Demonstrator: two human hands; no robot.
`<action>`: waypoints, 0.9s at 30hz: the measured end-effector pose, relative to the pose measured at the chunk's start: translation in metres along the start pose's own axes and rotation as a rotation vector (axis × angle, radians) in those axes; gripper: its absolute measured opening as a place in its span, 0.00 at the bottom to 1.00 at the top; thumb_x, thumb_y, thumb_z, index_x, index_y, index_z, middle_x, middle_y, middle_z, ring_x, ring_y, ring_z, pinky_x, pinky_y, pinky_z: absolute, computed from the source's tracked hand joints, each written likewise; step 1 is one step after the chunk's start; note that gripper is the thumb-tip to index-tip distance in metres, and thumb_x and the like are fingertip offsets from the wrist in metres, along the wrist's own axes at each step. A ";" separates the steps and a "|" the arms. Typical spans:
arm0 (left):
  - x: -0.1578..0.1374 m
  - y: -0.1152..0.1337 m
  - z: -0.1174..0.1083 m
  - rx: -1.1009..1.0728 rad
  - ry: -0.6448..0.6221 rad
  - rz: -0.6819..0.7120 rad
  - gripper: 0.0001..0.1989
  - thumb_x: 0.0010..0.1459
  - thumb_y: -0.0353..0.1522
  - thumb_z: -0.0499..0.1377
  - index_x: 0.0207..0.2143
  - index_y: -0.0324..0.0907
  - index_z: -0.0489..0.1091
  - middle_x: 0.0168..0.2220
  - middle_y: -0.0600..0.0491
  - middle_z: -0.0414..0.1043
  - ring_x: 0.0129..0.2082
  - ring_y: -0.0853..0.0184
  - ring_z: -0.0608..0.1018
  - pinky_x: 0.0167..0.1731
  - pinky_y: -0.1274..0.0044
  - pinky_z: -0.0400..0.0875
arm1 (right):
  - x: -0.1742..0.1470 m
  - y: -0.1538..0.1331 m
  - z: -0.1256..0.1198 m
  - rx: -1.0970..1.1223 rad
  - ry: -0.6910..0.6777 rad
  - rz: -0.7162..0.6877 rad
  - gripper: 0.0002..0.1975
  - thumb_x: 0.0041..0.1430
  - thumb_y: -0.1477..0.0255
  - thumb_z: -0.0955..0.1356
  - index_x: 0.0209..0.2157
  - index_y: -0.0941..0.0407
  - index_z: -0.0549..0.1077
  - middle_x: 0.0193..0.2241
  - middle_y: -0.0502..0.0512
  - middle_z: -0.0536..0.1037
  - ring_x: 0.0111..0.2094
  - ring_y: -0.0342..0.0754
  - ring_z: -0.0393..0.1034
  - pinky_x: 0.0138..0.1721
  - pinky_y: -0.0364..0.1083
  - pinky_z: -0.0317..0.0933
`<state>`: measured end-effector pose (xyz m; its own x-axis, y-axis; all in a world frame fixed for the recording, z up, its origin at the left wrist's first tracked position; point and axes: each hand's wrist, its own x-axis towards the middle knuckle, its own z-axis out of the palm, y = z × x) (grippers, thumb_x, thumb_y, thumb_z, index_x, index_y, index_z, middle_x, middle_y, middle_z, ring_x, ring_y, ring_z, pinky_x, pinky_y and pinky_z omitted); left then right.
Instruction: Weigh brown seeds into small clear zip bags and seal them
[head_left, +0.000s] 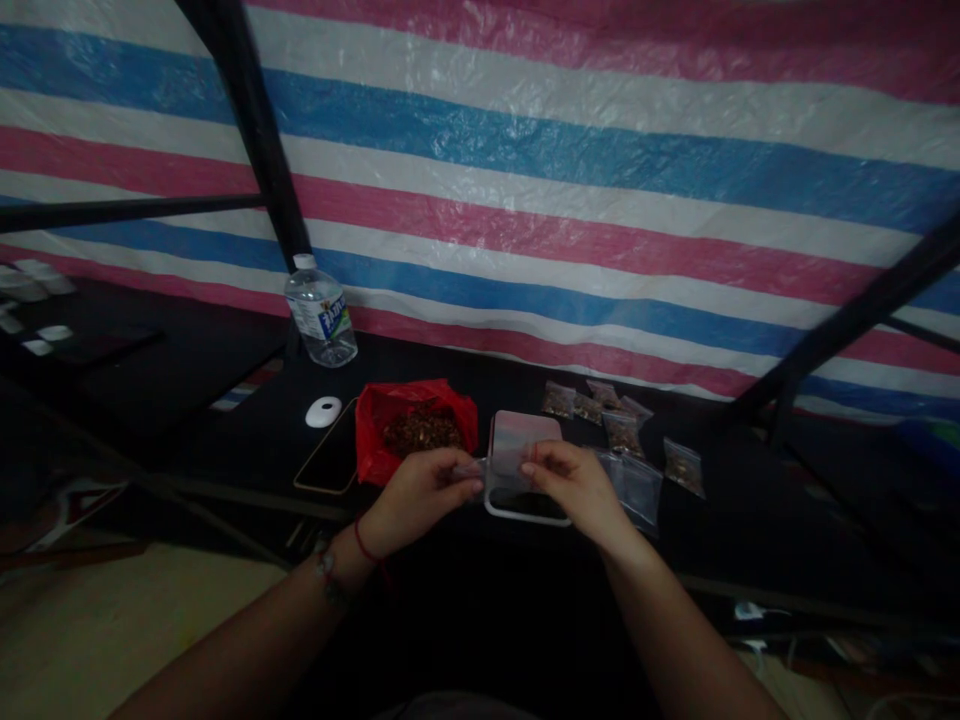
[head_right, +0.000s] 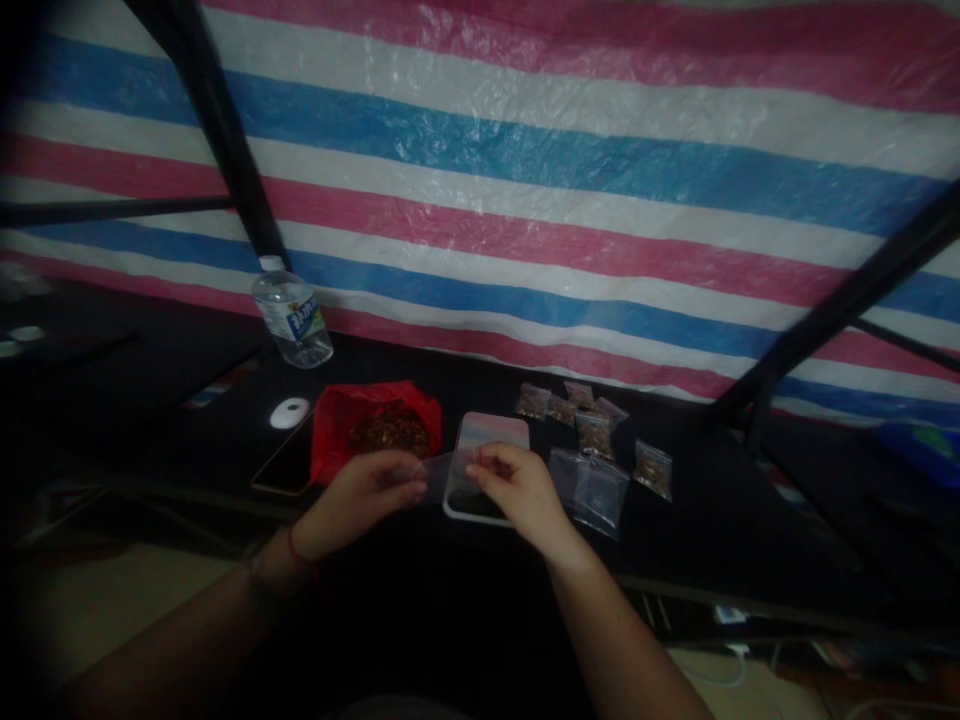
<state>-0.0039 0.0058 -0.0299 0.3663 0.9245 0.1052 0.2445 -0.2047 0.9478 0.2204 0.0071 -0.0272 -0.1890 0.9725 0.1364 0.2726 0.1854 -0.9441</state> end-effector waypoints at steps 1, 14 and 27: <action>0.000 -0.001 0.002 -0.028 -0.007 -0.025 0.10 0.53 0.37 0.61 0.33 0.38 0.72 0.27 0.54 0.74 0.26 0.70 0.75 0.27 0.80 0.70 | -0.002 0.002 -0.001 -0.004 -0.018 0.006 0.11 0.51 0.64 0.71 0.29 0.57 0.75 0.22 0.49 0.74 0.24 0.43 0.66 0.27 0.42 0.60; -0.001 0.002 0.015 0.031 -0.016 -0.062 0.09 0.53 0.36 0.58 0.28 0.39 0.72 0.24 0.55 0.72 0.24 0.72 0.73 0.26 0.81 0.67 | -0.013 0.047 -0.151 -0.316 0.414 -0.015 0.19 0.51 0.59 0.70 0.40 0.57 0.78 0.33 0.57 0.80 0.32 0.49 0.72 0.34 0.47 0.65; 0.000 0.002 0.014 0.110 -0.042 -0.011 0.09 0.55 0.35 0.58 0.29 0.39 0.73 0.25 0.54 0.74 0.26 0.70 0.74 0.27 0.81 0.67 | -0.011 0.099 -0.125 -1.144 0.170 0.239 0.30 0.65 0.59 0.58 0.64 0.57 0.58 0.64 0.63 0.57 0.65 0.60 0.49 0.61 0.59 0.48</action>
<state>0.0088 0.0013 -0.0325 0.3996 0.9132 0.0805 0.3449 -0.2311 0.9097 0.3675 0.0321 -0.0848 0.0862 0.9899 0.1122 0.9871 -0.0696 -0.1443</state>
